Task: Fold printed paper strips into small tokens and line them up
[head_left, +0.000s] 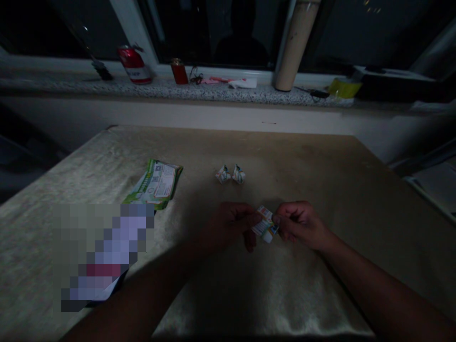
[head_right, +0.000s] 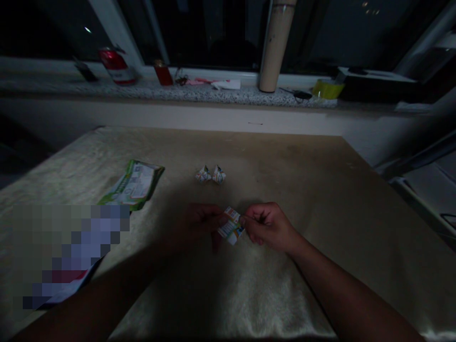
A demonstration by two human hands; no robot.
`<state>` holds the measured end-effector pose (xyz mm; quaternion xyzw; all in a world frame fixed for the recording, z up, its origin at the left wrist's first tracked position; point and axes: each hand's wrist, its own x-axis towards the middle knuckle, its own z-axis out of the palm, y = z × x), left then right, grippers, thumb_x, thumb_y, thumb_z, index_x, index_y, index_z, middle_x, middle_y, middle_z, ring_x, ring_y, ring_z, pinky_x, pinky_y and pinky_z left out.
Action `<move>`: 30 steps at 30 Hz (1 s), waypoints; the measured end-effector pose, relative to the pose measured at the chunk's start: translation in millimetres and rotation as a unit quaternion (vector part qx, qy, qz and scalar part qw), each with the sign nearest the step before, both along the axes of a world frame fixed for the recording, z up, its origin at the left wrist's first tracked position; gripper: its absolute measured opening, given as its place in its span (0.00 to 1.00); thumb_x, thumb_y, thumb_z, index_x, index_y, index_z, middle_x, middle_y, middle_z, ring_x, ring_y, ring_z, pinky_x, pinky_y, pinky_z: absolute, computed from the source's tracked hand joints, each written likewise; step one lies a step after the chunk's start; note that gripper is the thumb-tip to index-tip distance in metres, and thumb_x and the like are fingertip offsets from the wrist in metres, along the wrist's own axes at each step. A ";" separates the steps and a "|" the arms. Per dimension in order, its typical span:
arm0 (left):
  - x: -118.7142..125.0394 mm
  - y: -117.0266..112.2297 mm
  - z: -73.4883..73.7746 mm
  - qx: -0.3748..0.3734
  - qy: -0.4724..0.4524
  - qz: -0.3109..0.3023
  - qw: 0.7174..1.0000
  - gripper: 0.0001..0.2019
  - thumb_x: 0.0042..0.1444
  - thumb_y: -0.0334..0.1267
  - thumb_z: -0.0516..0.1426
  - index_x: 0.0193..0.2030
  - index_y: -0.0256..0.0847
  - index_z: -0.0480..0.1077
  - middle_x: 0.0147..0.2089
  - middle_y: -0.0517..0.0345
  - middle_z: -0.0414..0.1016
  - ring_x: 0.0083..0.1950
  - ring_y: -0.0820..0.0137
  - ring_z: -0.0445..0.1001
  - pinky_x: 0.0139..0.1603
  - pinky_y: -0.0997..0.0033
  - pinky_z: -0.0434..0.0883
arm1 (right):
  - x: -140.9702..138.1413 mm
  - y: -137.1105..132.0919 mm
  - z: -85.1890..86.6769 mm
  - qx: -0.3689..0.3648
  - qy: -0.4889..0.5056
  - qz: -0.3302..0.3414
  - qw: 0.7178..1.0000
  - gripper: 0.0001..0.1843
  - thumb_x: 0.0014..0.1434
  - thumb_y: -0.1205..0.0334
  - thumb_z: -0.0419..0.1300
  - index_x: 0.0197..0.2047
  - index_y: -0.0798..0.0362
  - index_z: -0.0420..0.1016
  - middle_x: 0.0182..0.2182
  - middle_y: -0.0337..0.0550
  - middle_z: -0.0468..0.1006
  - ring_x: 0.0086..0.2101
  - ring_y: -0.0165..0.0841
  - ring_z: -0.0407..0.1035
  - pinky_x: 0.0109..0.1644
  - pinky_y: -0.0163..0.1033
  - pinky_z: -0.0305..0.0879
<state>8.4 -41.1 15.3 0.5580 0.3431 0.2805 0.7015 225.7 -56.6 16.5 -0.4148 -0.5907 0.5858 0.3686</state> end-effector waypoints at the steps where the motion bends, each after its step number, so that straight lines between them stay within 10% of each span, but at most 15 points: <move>1: 0.4 -0.2 -0.1 -0.008 0.007 -0.010 1.000 0.22 0.57 0.56 0.61 0.34 0.34 0.75 0.22 0.57 0.76 0.20 0.72 0.74 0.22 0.76 0.70 | 0.3 0.2 -0.7 0.000 0.002 0.002 1.000 0.21 0.58 0.47 0.66 0.24 0.55 0.72 0.13 0.34 0.69 0.12 0.22 0.56 0.15 0.28 0.53; 30: 2.9 -5.3 -4.8 -0.051 0.002 -0.057 0.997 0.21 0.55 0.55 0.63 0.30 0.34 0.75 0.25 0.54 0.79 0.25 0.70 0.78 0.28 0.76 0.73 | 2.2 0.5 -4.3 0.012 -0.009 0.008 1.000 0.20 0.59 0.47 0.65 0.27 0.56 0.73 0.15 0.36 0.71 0.13 0.22 0.59 0.16 0.28 0.55</move>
